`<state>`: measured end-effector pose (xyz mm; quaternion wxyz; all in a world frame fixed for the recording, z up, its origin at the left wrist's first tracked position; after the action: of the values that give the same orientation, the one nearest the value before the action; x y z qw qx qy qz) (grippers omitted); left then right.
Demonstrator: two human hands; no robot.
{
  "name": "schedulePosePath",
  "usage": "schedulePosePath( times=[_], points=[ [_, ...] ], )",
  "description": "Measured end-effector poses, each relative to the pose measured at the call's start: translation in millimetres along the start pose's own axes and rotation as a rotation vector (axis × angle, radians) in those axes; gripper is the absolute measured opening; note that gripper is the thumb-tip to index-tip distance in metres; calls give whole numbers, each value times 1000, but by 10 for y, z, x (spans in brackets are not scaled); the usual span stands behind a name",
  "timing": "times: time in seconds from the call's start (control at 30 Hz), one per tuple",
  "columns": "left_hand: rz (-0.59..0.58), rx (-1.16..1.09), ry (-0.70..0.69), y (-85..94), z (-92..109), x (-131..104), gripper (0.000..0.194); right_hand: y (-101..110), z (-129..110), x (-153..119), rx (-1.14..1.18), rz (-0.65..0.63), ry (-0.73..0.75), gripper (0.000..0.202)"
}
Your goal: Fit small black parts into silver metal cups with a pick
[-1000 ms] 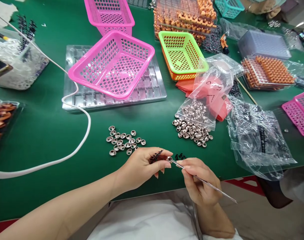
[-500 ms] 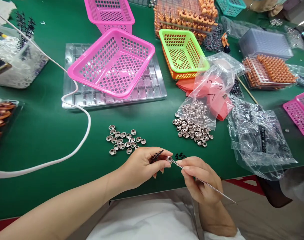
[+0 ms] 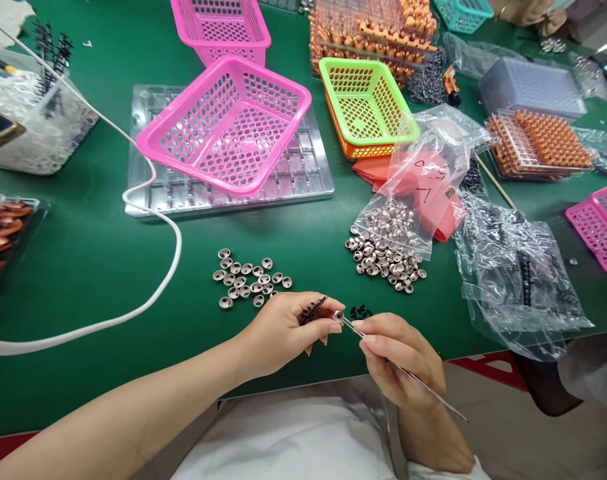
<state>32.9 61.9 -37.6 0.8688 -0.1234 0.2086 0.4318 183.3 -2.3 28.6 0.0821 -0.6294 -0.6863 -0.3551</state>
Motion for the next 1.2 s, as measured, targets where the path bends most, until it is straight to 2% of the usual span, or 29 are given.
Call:
schedulePosePath(
  times=[0.3,0.5,0.73,1.2],
  points=[
    [13,19,-20,0,26,-14,21,5,19,17,17,5,-13,45],
    [46,11,-38,9,57,-36,19,-2,59,42,29,18,-94,42],
    [48,-56,7,5,25,-20,21,-3,109,56,36,64,-144,37],
    [24,-161,72,-13,-22,6,24,12,73,29,31,47,-70,46]
  ],
)
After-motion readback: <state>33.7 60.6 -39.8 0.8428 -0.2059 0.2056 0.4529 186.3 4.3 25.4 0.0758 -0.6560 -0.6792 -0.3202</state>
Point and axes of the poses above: each hand's wrist, its own x-axis towards the middle knuckle, its own y-axis out of the back of the hand, z = x × y, the point moved 8 cm from there along x, towards the middle knuckle, and after that the axes turned 5 degrees about x, right-handed, at the moved point
